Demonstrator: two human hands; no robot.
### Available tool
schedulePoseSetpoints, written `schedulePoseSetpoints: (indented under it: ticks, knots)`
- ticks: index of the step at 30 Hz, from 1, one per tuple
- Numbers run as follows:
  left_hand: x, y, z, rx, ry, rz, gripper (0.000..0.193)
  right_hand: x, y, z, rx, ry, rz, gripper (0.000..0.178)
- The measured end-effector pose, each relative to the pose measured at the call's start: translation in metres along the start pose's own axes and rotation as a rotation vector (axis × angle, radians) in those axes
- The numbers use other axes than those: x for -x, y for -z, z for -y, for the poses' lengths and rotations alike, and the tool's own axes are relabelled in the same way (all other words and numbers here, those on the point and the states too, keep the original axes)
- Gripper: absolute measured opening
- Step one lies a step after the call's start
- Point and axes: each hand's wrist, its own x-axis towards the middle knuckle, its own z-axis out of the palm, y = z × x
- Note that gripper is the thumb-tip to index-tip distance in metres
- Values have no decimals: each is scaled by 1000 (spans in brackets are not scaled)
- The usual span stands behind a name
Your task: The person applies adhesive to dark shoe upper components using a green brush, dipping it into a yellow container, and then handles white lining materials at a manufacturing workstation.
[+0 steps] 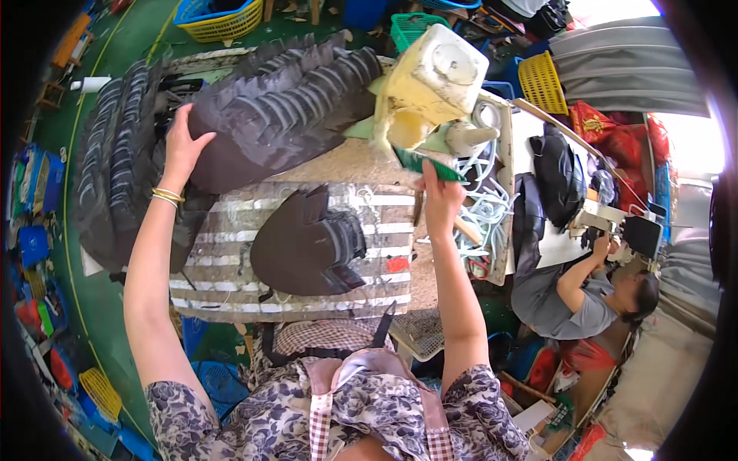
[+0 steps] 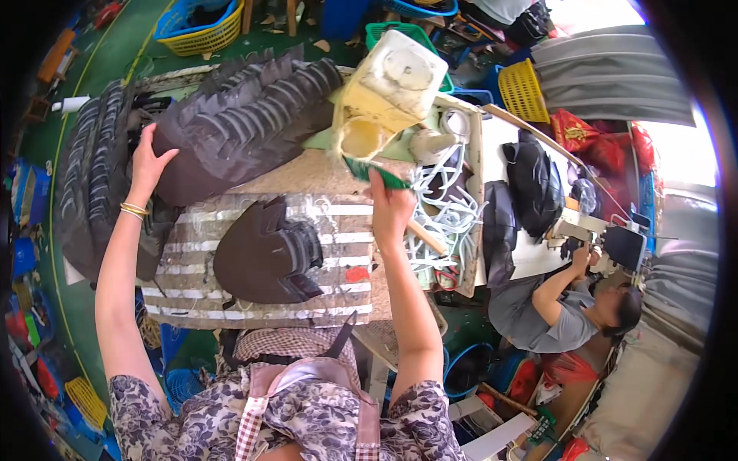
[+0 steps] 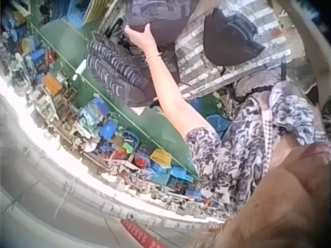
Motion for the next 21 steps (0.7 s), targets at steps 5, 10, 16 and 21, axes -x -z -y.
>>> schedulePoseSetpoints:
  ticks: [5, 10, 16, 21]
  knots:
    - [32, -3, -51, 63, -294, -264, 51, -63, -17, -29, 329, 343, -30, 22]
    - [141, -17, -90, 193, -219, 280, 56, -75, -18, -20, 234, -69, 272, 28]
    - [193, -43, -102, 122, -125, 411, 84, -39, -4, -42, -708, -674, 348, 22]
    - [192, -50, -102, 130, -149, 403, 87, 71, -38, -33, -364, -367, 600, 30]
